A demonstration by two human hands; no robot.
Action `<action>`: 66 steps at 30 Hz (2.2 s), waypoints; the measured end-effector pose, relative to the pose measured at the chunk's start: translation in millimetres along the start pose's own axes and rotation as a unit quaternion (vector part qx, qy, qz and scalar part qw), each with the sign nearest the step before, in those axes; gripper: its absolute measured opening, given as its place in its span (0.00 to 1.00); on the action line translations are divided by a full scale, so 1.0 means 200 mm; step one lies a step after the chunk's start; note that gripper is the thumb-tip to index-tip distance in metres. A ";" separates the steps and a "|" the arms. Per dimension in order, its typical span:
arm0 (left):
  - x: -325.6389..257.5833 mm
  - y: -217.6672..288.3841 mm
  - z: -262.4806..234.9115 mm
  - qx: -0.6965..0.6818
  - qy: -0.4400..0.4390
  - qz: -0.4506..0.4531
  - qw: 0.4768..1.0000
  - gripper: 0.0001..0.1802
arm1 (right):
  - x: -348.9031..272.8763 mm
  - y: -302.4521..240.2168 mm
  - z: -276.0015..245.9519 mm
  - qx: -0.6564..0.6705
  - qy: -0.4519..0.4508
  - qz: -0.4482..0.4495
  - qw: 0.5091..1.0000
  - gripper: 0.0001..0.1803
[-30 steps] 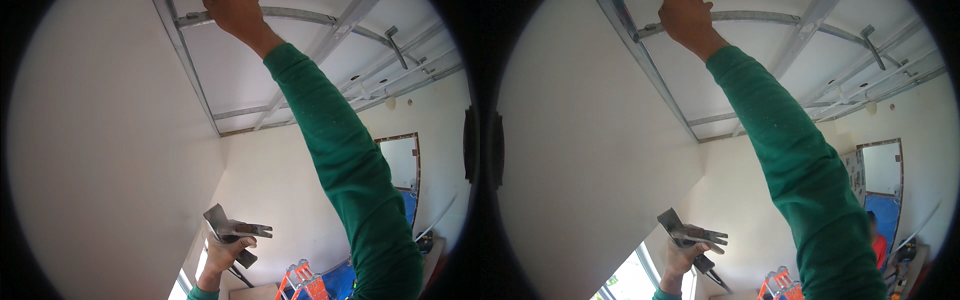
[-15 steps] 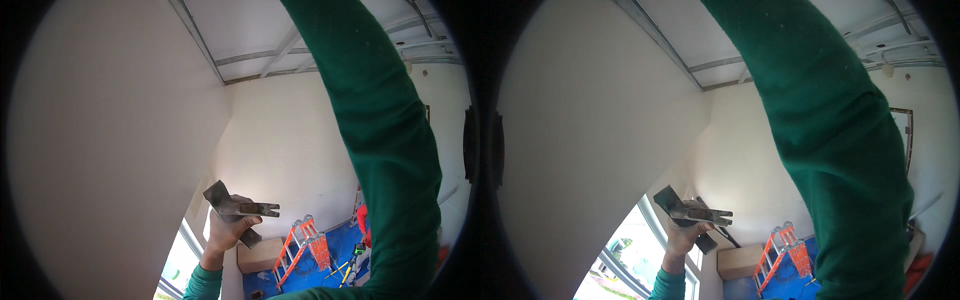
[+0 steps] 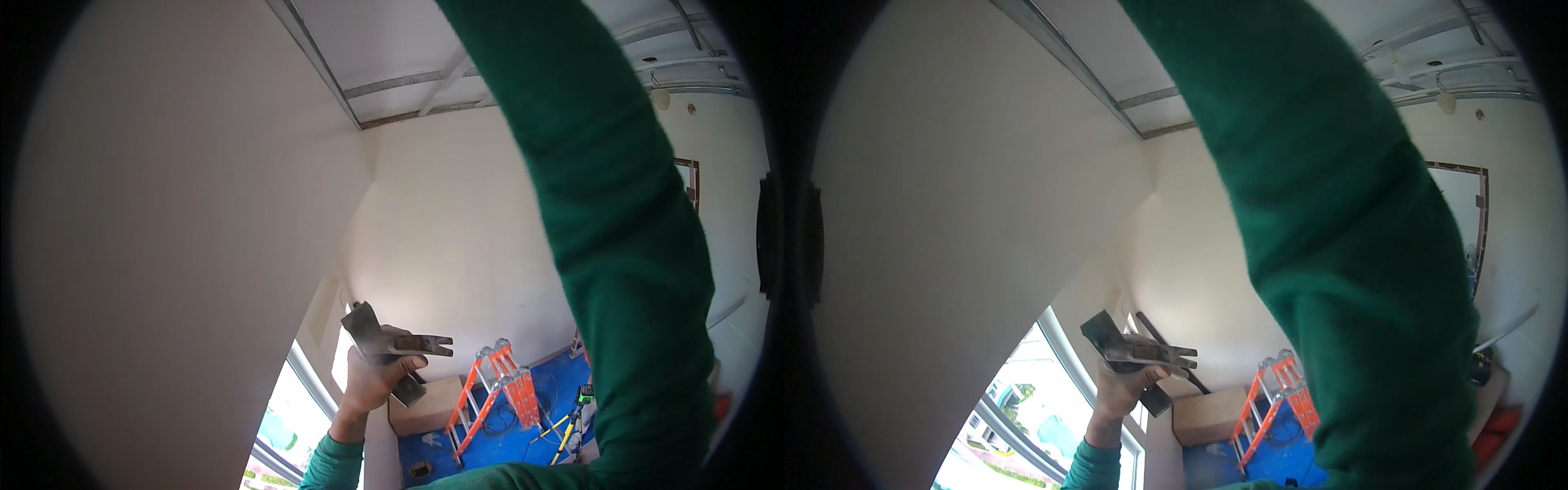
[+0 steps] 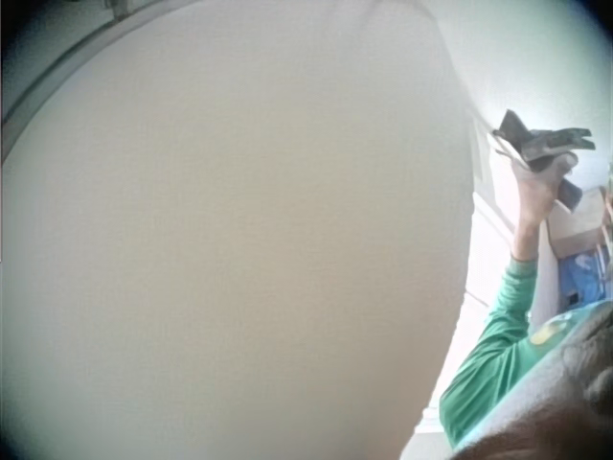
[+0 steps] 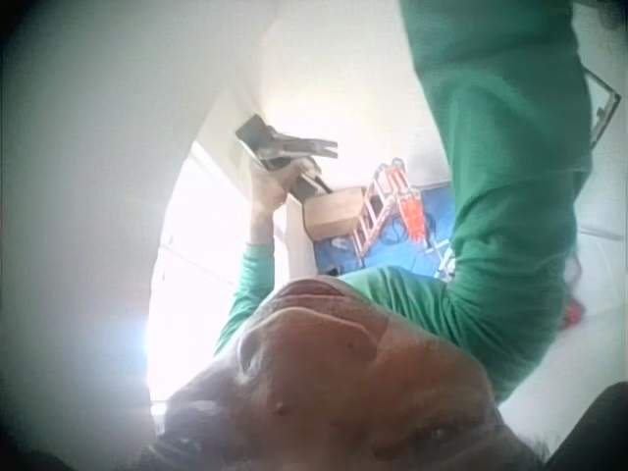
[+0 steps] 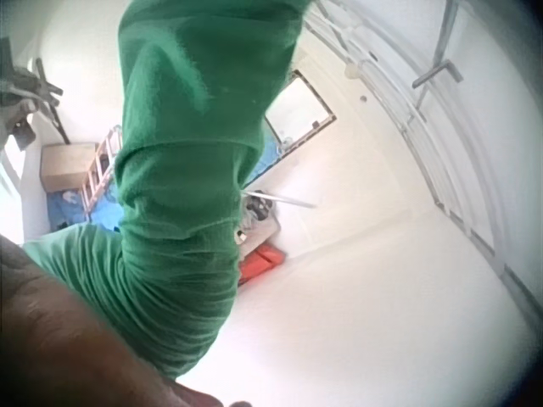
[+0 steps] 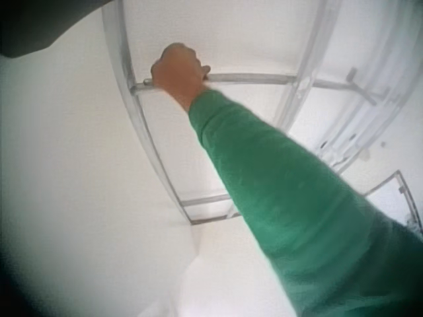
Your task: The person installs metal brackets onto a ceiling grid. They mark positions, drill pilot holes, insert screws, and use a hammer and impact driver to secure the brackets. A second person is present in the background.
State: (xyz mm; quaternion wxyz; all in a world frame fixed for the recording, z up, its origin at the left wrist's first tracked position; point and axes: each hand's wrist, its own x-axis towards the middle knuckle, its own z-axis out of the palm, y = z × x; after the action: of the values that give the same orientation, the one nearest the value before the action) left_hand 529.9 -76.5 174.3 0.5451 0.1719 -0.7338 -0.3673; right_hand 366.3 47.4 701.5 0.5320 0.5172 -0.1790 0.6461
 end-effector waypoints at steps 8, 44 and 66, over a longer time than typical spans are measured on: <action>0.00 0.10 -0.03 0.052 -0.024 -0.008 0.998 0.18 | -0.05 0.04 0.14 -0.102 0.069 -0.018 0.992 0.10; 0.01 0.03 -0.19 0.081 -0.102 -0.114 0.985 0.22 | 0.01 0.05 0.30 -0.116 0.106 -0.064 0.986 0.06; 0.01 0.04 0.02 -0.049 -0.045 0.072 0.995 0.20 | -0.31 -0.18 -0.04 -0.155 0.167 -0.194 0.954 0.14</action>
State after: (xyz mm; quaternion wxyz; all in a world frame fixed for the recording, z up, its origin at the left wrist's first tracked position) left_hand 526.5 -70.8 181.8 0.5447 0.0746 -0.7488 -0.3701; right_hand 387.4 36.3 634.2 0.7432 0.3377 -0.0820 0.5718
